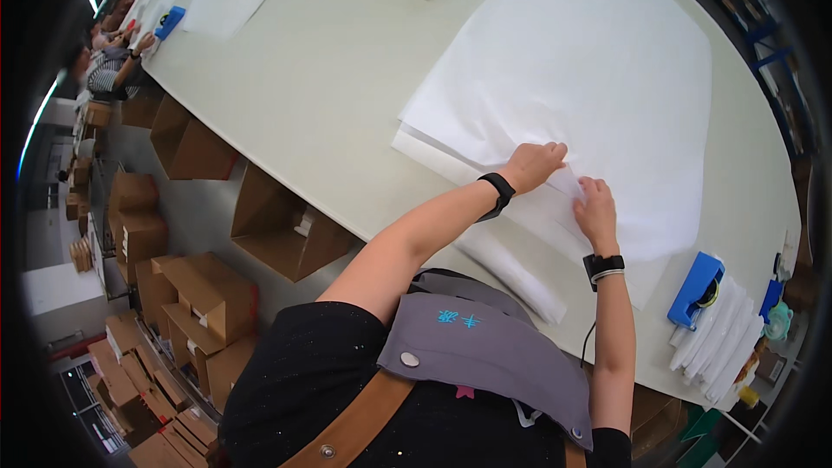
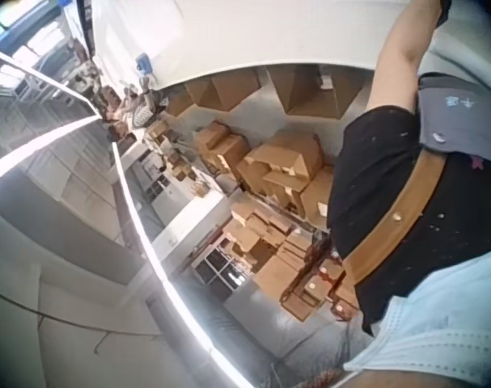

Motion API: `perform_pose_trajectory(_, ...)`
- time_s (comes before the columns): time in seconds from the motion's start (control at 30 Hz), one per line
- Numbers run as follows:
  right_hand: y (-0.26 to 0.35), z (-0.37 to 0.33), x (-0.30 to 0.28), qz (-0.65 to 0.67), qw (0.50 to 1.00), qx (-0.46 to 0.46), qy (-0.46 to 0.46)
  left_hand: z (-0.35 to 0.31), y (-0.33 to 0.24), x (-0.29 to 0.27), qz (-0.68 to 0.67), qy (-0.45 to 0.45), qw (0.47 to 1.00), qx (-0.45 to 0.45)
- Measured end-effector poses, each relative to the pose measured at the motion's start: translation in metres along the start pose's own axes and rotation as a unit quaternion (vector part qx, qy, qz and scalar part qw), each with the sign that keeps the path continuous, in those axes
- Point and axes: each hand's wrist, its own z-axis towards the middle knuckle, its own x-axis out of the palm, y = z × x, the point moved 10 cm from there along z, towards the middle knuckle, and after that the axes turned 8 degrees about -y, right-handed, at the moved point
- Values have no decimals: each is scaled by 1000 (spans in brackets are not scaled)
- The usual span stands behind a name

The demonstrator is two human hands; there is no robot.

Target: The person repeatedly rolls white fabric or paper sheets into tight cylindrical bundles on a long table. They smooth the material, roll it tightly, and place the finished rolls into a cardboard box. The process is repeated multiple times with new sheets.

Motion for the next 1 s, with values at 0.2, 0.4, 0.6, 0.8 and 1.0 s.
perform_pose_trajectory(0.2, -123, -76, -60, -114, 987, 61, -91, -28, 18, -35, 79, 105, 967, 219)
perform_pose_trajectory(0.4, -159, -120, -90, -162, 983, 17, -83, -28, 69, -92, 113, 152, 968, 165)
perform_pose_trajectory(0.6, -177, -121, -93, -182, 980, 63, -49, -4, 95, -105, 74, 182, 975, 108)
perform_pose_trajectory(0.8, -120, -108, -124, -119, 986, 3, -118, -3, 117, -110, 114, 152, 977, 101)
perform_pose_trajectory(1.0, -97, -89, -81, -163, 978, 13, -131, 2, 107, -107, 119, 135, 979, 94)
